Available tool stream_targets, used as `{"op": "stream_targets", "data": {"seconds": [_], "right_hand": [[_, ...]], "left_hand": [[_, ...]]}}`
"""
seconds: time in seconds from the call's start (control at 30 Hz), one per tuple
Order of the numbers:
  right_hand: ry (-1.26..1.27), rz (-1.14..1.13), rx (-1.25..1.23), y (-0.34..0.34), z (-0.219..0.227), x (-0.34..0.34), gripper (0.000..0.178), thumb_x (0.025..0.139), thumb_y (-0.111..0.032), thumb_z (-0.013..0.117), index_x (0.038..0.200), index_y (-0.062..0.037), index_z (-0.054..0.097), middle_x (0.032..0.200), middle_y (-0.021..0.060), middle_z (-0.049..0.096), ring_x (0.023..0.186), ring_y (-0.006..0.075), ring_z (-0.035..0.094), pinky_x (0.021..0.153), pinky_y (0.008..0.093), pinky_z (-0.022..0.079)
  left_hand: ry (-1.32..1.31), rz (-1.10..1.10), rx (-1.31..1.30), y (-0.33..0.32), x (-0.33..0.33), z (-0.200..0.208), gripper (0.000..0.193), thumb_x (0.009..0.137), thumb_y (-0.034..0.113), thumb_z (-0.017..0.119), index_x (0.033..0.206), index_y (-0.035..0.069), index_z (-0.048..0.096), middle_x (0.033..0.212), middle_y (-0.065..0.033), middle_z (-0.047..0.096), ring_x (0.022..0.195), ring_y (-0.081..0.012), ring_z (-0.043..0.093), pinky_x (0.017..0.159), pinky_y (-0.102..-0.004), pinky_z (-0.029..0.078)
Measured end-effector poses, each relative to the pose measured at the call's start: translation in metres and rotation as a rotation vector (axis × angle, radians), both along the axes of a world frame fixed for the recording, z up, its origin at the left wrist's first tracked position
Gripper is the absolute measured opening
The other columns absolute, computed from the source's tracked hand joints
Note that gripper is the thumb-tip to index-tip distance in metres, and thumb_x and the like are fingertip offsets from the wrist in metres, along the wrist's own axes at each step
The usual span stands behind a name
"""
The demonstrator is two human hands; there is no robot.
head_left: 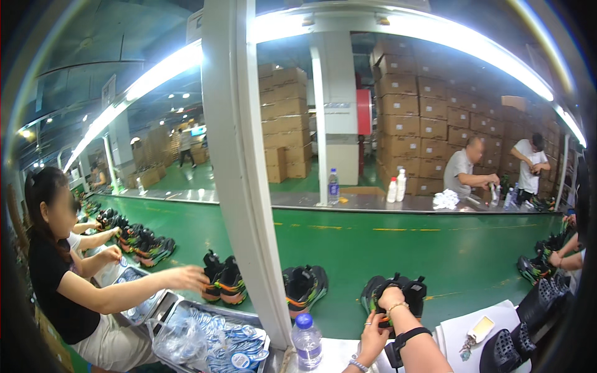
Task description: Inspecting and organizing finished shoes on a production line.
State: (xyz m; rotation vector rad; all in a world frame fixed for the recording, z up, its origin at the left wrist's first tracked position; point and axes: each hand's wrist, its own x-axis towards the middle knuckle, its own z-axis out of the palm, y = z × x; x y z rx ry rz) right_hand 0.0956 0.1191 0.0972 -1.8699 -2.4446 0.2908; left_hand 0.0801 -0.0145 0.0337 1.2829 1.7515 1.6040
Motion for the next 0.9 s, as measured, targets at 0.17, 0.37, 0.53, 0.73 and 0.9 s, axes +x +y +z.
{"op": "stream_targets", "data": {"seconds": [0.17,0.37,0.53,0.73,0.9], "right_hand": [[0.400,0.088,0.190,-0.038,-0.002,0.030,0.029,0.066,-0.020,0.068,0.079,0.0053,0.064,0.076,0.0229,0.062,0.074,0.0348,0.063,0.069,0.0389,0.051],[0.531,0.601,0.094,-0.171,0.089,0.116,0.031,0.079,-0.023,0.062,0.107,-0.0095,0.058,0.116,0.0084,0.056,0.100,0.0262,0.057,0.082,0.0353,0.046],[0.624,0.442,0.268,-0.212,0.129,0.249,0.035,0.080,-0.025,0.062,0.110,-0.0084,0.057,0.098,0.0087,0.063,0.088,0.0252,0.061,0.078,0.0335,0.048],[0.632,-0.123,0.625,-0.209,0.136,0.383,0.031,0.076,-0.022,0.062,0.100,-0.0032,0.061,0.082,0.0093,0.066,0.080,0.0272,0.062,0.074,0.0347,0.047],[0.513,-0.550,0.673,-0.200,0.088,0.450,0.042,0.075,-0.028,0.066,0.107,-0.0030,0.055,0.100,0.0151,0.062,0.093,0.0302,0.058,0.081,0.0377,0.045]], "left_hand": [[0.025,0.006,0.109,0.001,-0.005,0.000,0.043,0.066,0.012,0.069,0.107,0.008,0.055,0.129,-0.0187,0.042,0.064,-0.0197,0.063,0.066,-0.0304,0.051],[0.067,0.078,0.292,0.023,-0.015,-0.018,0.020,0.075,0.006,0.054,0.094,0.003,0.062,0.122,-0.0218,0.048,0.109,-0.0336,0.049,0.092,-0.0390,0.039],[0.206,0.169,0.547,0.007,-0.006,0.064,0.011,0.074,-0.002,0.050,0.078,-0.001,0.060,0.083,-0.0134,0.062,0.078,-0.0285,0.060,0.072,-0.0382,0.048],[0.927,-0.017,-0.160,0.090,-0.048,0.064,0.016,0.070,0.008,0.054,0.080,0.000,0.064,0.079,-0.0205,0.062,0.077,-0.0371,0.061,0.070,-0.0422,0.050],[0.940,0.117,-0.303,0.088,-0.029,0.061,0.012,0.069,0.003,0.060,0.078,-0.004,0.061,0.082,-0.0230,0.062,0.081,-0.0363,0.061,0.073,-0.0413,0.050]]}}
